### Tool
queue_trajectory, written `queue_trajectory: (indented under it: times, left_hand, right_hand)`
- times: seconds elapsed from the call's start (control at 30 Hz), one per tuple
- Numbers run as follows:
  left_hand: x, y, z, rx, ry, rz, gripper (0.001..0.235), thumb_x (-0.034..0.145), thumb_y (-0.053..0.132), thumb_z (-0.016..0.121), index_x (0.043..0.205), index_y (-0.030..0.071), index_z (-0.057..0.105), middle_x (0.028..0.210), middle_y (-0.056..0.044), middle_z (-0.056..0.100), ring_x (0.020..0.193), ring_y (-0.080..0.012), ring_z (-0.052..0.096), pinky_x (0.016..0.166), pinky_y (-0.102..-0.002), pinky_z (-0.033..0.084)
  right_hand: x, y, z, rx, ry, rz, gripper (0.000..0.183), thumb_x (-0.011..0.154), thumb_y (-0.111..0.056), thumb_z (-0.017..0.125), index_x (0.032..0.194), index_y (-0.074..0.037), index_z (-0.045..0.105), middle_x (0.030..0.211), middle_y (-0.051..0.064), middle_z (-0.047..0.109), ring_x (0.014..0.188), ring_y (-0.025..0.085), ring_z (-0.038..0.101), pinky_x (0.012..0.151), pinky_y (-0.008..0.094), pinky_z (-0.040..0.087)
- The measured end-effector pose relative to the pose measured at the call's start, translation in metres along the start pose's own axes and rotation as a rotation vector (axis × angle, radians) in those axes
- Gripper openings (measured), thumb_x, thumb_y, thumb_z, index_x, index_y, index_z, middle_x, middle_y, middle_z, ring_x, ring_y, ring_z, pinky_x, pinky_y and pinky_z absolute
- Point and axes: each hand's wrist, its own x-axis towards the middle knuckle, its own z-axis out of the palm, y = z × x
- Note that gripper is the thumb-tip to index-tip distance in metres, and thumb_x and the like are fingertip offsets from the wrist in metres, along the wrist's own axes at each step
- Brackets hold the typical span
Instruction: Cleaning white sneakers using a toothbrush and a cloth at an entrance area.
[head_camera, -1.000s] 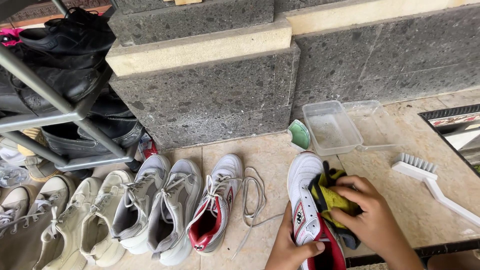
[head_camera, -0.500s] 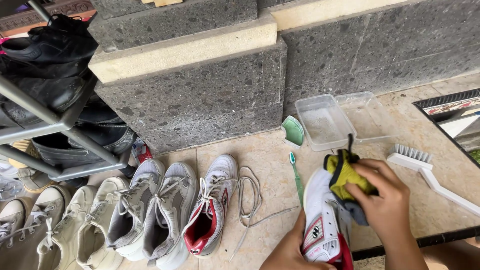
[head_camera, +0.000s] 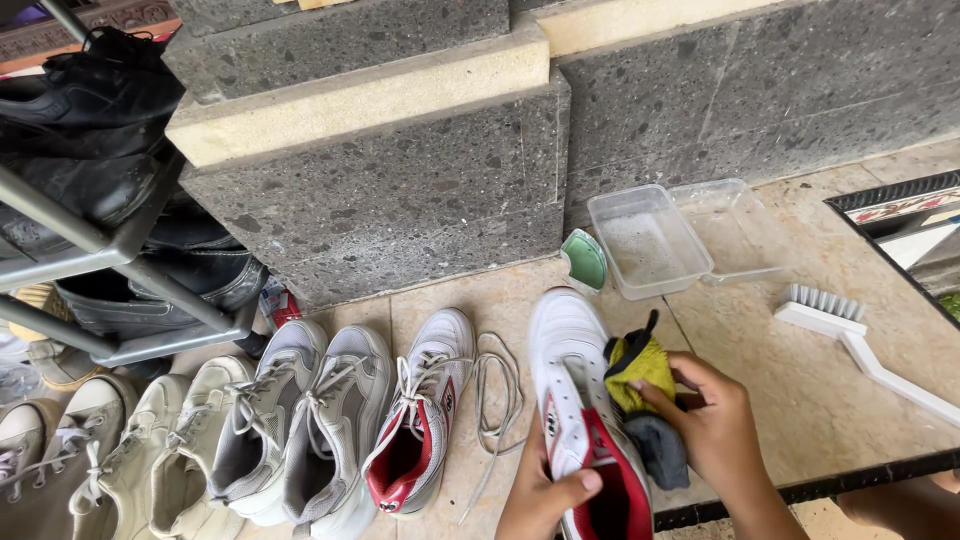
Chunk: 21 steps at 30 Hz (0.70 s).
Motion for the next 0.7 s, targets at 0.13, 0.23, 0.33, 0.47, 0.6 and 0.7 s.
queue_trajectory:
  times: [0.13, 0.23, 0.33, 0.47, 0.6, 0.7]
  left_hand:
    - [-0.009, 0.046, 0.006, 0.098, -0.129, -0.255, 0.111, 0.077, 0.009, 0.079, 0.165, 0.015, 0.011, 0.158, -0.004, 0.042, 0.135, -0.0100, 0.046, 0.113, -0.020, 0.031]
    - [-0.011, 0.067, 0.002, 0.273, -0.337, -0.459, 0.118, 0.077, 0.017, 0.081, 0.165, 0.016, 0.002, 0.158, -0.009, 0.044, 0.131, -0.0133, 0.053, 0.111, -0.028, 0.045]
    - [-0.010, 0.086, 0.016, 0.267, -0.516, -0.378, 0.123, 0.085, 0.054, 0.078, 0.164, 0.015, -0.008, 0.172, -0.006, 0.012, 0.153, -0.0143, 0.020, 0.124, -0.034, 0.020]
    - [-0.008, 0.058, 0.006, 0.156, -0.251, -0.280, 0.112, 0.076, 0.029, 0.087, 0.161, 0.004, 0.019, 0.154, -0.011, 0.047, 0.133, -0.0179, 0.052, 0.114, -0.030, 0.040]
    - [-0.016, 0.025, -0.019, 0.244, -0.065, 0.047, 0.119, 0.088, 0.083, 0.066, 0.160, 0.001, 0.017, 0.168, -0.018, 0.025, 0.155, -0.0280, 0.028, 0.126, -0.044, 0.021]
    - [-0.006, 0.036, 0.017, -0.205, -0.110, 0.152, 0.085, 0.104, 0.062, 0.044, 0.159, -0.001, 0.027, 0.163, -0.021, 0.036, 0.151, -0.0297, 0.037, 0.125, -0.044, 0.024]
  right_hand:
    - [-0.003, -0.005, 0.002, -0.128, 0.114, -0.130, 0.013, 0.084, -0.010, 0.081, 0.083, -0.008, 0.069, 0.065, -0.003, 0.049, 0.058, 0.008, 0.041, 0.055, 0.025, 0.033]
    - [0.000, -0.014, -0.002, -0.206, 0.181, -0.290, 0.022, 0.082, -0.005, 0.081, 0.101, 0.002, 0.072, 0.081, 0.008, 0.069, 0.076, 0.017, 0.063, 0.074, 0.028, 0.057]
    - [0.002, -0.028, -0.001, -0.195, 0.214, -0.345, 0.025, 0.082, 0.004, 0.079, 0.105, 0.005, 0.073, 0.098, 0.013, 0.076, 0.088, 0.020, 0.070, 0.087, 0.030, 0.059]
    - [0.003, -0.006, 0.003, -0.247, 0.161, -0.364, 0.025, 0.083, 0.003, 0.079, 0.106, 0.006, 0.071, 0.092, 0.013, 0.074, 0.077, 0.018, 0.068, 0.070, 0.024, 0.060]
    - [-0.010, -0.012, 0.015, -0.190, 0.096, -0.248, 0.022, 0.084, -0.007, 0.078, 0.105, -0.002, 0.074, 0.080, 0.005, 0.074, 0.063, 0.011, 0.066, 0.061, 0.019, 0.061]
    - [-0.014, -0.026, 0.021, -0.050, 0.171, -0.233, 0.012, 0.088, -0.001, 0.074, 0.100, 0.000, 0.072, 0.093, 0.007, 0.076, 0.086, 0.012, 0.068, 0.067, 0.022, 0.057]
